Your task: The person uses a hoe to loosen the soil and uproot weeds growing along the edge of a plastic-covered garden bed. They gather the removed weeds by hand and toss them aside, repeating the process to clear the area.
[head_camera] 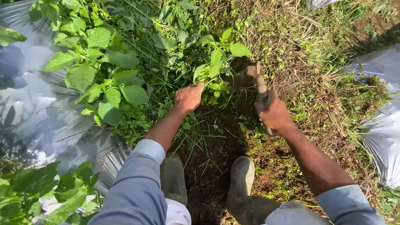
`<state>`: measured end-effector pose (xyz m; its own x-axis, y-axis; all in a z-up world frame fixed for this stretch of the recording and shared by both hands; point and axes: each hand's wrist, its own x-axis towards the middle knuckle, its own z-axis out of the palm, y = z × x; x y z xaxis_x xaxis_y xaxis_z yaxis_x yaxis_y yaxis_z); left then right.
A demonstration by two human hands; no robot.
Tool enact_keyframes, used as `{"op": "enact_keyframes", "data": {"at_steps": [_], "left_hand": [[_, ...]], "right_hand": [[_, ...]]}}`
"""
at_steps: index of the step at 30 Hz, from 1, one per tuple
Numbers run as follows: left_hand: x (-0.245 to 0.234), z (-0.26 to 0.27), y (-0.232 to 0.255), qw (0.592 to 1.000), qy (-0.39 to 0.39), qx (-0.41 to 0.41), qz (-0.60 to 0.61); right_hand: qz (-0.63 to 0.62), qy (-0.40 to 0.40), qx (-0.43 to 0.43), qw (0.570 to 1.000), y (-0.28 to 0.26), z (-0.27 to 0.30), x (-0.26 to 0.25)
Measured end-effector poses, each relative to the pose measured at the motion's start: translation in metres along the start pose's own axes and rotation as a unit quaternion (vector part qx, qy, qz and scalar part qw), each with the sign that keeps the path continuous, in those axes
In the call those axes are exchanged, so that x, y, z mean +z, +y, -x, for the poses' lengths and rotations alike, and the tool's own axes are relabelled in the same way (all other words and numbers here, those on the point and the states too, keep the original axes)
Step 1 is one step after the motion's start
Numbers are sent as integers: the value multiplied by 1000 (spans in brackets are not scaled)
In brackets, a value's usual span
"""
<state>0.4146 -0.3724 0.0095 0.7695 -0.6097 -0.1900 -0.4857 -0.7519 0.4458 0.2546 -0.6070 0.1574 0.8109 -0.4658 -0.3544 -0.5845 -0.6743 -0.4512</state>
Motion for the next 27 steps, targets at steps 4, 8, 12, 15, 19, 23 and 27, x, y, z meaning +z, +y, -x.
{"op": "enact_keyframes", "data": {"at_steps": [4, 8, 12, 15, 19, 23, 27], "left_hand": [[4, -2, 5, 998, -24, -50, -5], [0, 6, 7, 999, -2, -7, -40], [9, 9, -23, 997, -43, -3, -72], [8, 22, -40, 993, -56, 38, -91], [39, 17, -67, 992, -3, 55, -117], [27, 20, -59, 985, 10, 83, -151], [67, 10, -87, 976, -29, 115, -181]], "right_hand": [[-98, 227, -126, 961, -20, -25, -34], [-122, 280, -191, 933, -43, -42, -31], [-42, -7, -45, 998, -52, -13, 8], [36, -125, 19, 991, -66, -7, 6], [-78, 103, -93, 987, -63, -34, -14], [-65, 173, -132, 974, -51, -53, -10], [33, -20, -46, 998, -30, -34, 45]]}}
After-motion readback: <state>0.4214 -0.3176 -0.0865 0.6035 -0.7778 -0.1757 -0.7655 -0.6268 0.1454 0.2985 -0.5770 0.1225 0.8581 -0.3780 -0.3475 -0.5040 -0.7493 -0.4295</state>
